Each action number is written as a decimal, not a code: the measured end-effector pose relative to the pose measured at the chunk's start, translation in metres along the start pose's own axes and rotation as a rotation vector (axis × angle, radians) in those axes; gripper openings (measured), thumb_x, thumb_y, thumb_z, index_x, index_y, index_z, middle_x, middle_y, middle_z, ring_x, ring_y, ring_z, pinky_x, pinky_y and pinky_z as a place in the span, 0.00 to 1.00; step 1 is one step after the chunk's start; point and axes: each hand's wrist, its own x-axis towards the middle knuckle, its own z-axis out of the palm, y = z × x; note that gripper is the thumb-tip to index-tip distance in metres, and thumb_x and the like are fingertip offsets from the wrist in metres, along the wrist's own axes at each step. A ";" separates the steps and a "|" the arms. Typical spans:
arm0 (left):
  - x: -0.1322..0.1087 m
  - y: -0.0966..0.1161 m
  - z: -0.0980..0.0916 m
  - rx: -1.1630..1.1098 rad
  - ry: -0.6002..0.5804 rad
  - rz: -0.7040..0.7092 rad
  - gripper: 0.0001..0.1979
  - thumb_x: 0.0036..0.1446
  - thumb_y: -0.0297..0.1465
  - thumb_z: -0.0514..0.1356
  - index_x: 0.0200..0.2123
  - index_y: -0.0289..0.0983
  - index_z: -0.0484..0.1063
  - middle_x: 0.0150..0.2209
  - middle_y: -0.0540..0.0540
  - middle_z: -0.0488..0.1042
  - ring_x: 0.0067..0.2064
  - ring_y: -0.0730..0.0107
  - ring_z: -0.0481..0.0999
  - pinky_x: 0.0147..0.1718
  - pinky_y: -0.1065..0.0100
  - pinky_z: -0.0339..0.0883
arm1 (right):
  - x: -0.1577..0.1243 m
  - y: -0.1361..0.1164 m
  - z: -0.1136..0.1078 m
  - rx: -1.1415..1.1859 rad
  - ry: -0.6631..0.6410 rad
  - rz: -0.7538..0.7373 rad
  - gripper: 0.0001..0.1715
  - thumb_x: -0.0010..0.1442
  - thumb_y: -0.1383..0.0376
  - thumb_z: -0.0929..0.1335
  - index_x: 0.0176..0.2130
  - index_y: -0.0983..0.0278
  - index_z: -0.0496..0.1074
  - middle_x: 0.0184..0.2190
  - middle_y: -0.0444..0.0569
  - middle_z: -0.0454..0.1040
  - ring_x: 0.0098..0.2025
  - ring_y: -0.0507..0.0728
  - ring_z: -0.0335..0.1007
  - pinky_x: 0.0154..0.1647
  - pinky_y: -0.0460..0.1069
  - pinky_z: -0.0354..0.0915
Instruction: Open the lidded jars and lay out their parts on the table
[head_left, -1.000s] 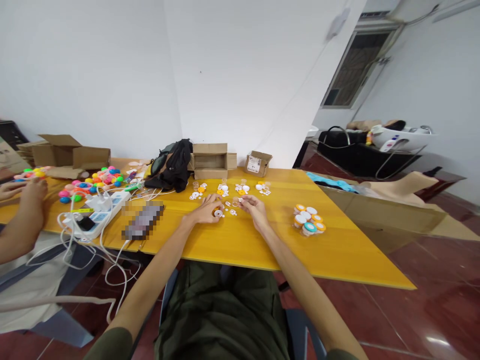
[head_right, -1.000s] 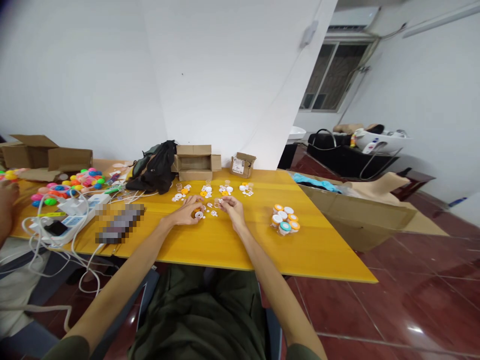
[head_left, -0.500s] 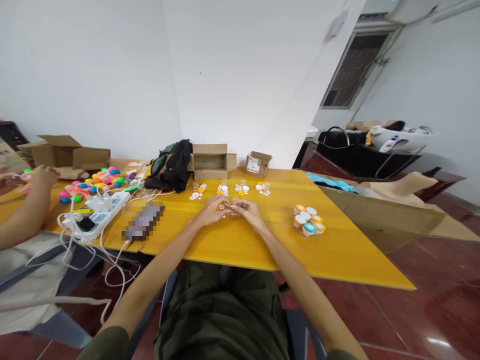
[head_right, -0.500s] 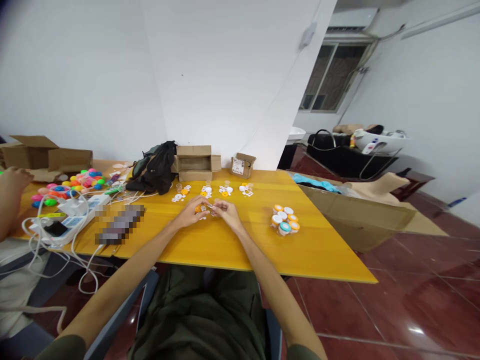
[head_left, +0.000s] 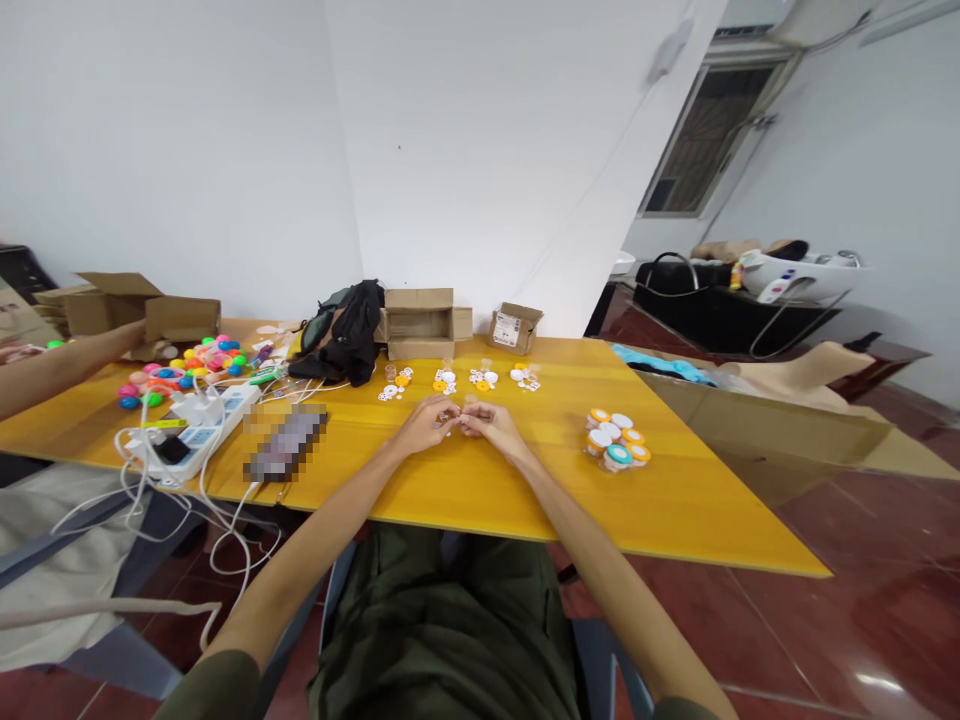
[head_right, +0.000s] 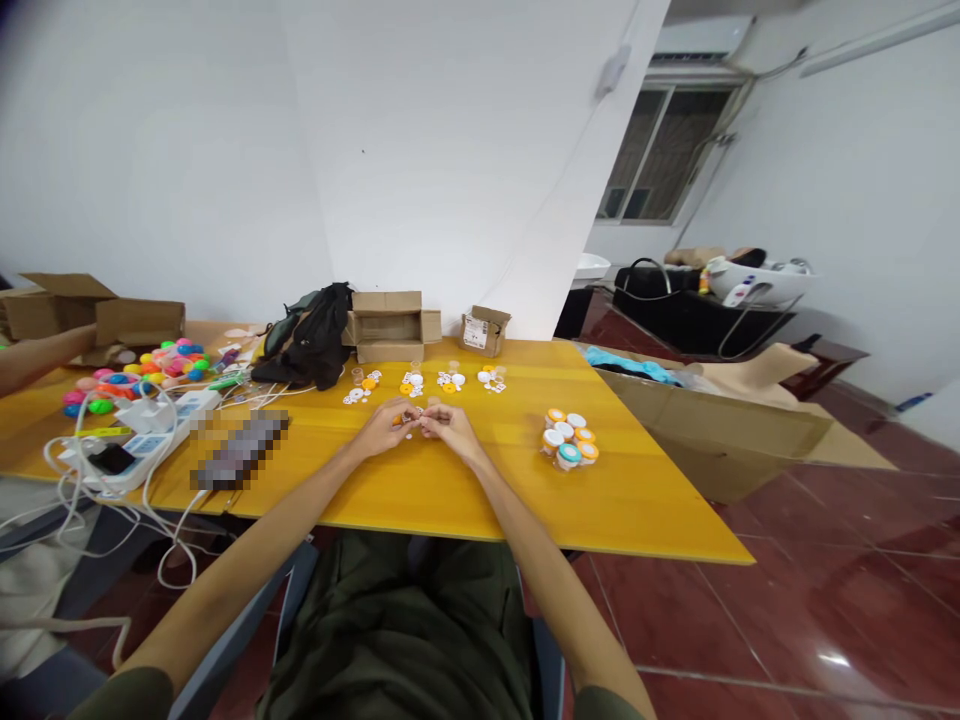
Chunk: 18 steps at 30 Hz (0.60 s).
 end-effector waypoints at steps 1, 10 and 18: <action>0.000 0.000 0.000 0.002 0.003 -0.003 0.06 0.61 0.30 0.59 0.32 0.39 0.74 0.32 0.48 0.76 0.36 0.67 0.74 0.43 0.65 0.68 | 0.000 0.000 0.000 -0.005 0.000 -0.003 0.22 0.38 0.51 0.80 0.28 0.61 0.76 0.27 0.44 0.79 0.30 0.54 0.75 0.36 0.51 0.76; 0.001 -0.004 -0.001 0.015 0.011 -0.022 0.07 0.57 0.22 0.57 0.29 0.38 0.72 0.32 0.49 0.76 0.37 0.68 0.74 0.44 0.65 0.68 | 0.001 0.000 -0.004 -0.069 0.048 -0.055 0.20 0.41 0.51 0.78 0.30 0.61 0.76 0.27 0.45 0.78 0.29 0.55 0.75 0.36 0.53 0.75; -0.002 -0.001 -0.002 0.205 -0.147 0.065 0.06 0.60 0.25 0.59 0.32 0.39 0.73 0.36 0.46 0.75 0.45 0.61 0.72 0.49 0.60 0.64 | 0.004 0.001 -0.009 -0.262 0.141 -0.160 0.16 0.47 0.52 0.74 0.31 0.61 0.76 0.28 0.47 0.79 0.29 0.56 0.74 0.35 0.53 0.73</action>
